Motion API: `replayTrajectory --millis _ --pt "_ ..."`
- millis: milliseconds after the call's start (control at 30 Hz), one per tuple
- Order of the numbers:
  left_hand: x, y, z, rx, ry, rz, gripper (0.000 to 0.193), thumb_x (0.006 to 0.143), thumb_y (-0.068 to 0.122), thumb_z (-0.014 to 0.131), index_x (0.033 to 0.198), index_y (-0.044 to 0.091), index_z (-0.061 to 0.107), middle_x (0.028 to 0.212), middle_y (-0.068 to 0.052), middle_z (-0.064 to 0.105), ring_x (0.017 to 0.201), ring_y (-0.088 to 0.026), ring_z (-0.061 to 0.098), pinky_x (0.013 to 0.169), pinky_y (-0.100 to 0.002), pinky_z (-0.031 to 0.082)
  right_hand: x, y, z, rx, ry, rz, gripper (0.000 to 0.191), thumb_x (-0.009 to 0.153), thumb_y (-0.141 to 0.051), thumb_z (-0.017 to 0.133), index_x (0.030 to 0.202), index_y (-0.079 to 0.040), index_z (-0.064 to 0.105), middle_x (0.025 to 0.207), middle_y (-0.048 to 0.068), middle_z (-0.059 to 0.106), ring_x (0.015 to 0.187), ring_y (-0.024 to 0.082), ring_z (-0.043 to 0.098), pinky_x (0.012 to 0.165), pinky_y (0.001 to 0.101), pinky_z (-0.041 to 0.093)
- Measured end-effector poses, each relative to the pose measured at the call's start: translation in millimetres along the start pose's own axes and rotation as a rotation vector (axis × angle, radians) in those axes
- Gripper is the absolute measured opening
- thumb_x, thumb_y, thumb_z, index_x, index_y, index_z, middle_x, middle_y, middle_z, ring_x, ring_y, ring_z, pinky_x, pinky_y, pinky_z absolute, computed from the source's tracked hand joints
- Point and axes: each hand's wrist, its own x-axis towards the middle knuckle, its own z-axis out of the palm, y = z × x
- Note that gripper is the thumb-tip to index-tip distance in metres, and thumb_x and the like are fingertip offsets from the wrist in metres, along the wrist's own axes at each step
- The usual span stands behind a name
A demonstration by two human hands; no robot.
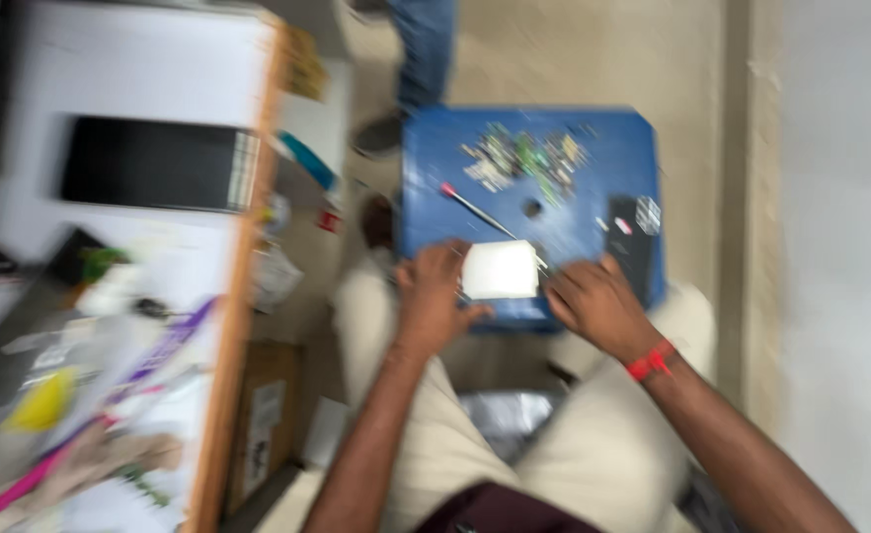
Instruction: The person sits with a blue stool on their lap and repairs a disassembled smartphone, using a screwdriver to work on the phone's frame and internal components while other phone parts and boards lie on the stool and nearby desk. At the end, the person picks up the phone and presses its screen with their fingers.
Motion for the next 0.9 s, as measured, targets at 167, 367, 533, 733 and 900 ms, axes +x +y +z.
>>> replayTrajectory --millis 167,367,533,733,900 --pt "2.0 -0.4 -3.2 0.093 0.063 0.063 0.094 0.06 0.041 0.093 0.141 0.012 0.054 0.143 -0.008 0.051 0.138 -0.031 0.041 0.107 -0.057 0.03 25.7 -13.4 -12.0 -0.192 -0.262 -0.023 0.018 0.084 -0.025 0.067 0.099 -0.016 0.071 0.093 0.004 0.07 0.095 0.02 0.067 0.084 0.0426 0.043" --pt "-6.1 -11.1 1.1 0.109 0.107 0.063 0.096 0.064 0.044 0.092 0.145 0.01 0.055 0.145 -0.01 0.05 0.141 -0.031 0.04 0.11 -0.053 0.031 43.6 -10.9 -8.0 -0.094 -0.462 0.123 0.016 0.086 -0.026 0.06 0.092 -0.015 0.071 0.09 0.005 0.074 0.092 0.025 0.072 0.084 0.0448 0.051" --pt "-4.0 -14.6 1.1 0.136 0.111 0.093 0.096 0.066 0.046 0.091 0.146 0.007 0.055 0.145 -0.011 0.051 0.14 -0.033 0.04 0.11 -0.054 0.031 43.2 -7.8 6.2 -0.184 -0.413 0.108 0.017 0.087 -0.028 0.058 0.093 -0.015 0.068 0.089 0.006 0.074 0.09 0.025 0.074 0.088 0.0433 0.053" --pt "0.8 -16.6 3.1 0.127 0.111 0.062 0.091 0.065 0.044 0.092 0.141 0.008 0.056 0.144 -0.01 0.053 0.139 -0.033 0.042 0.106 -0.058 0.034 38.0 4.7 21.3 -0.067 -0.315 0.036 0.018 0.079 -0.028 0.063 0.088 -0.014 0.069 0.089 0.011 0.073 0.082 0.031 0.073 0.077 0.0493 0.051" --pt "6.3 -15.6 5.7 0.091 0.113 0.061 0.091 0.061 0.04 0.093 0.139 0.009 0.057 0.14 -0.01 0.053 0.135 -0.033 0.043 0.102 -0.056 0.035 34.4 11.8 21.0 0.217 -0.254 0.227 0.012 0.076 -0.017 0.069 0.071 -0.007 0.065 0.072 0.016 0.069 0.066 0.036 0.068 0.066 0.0461 0.054"
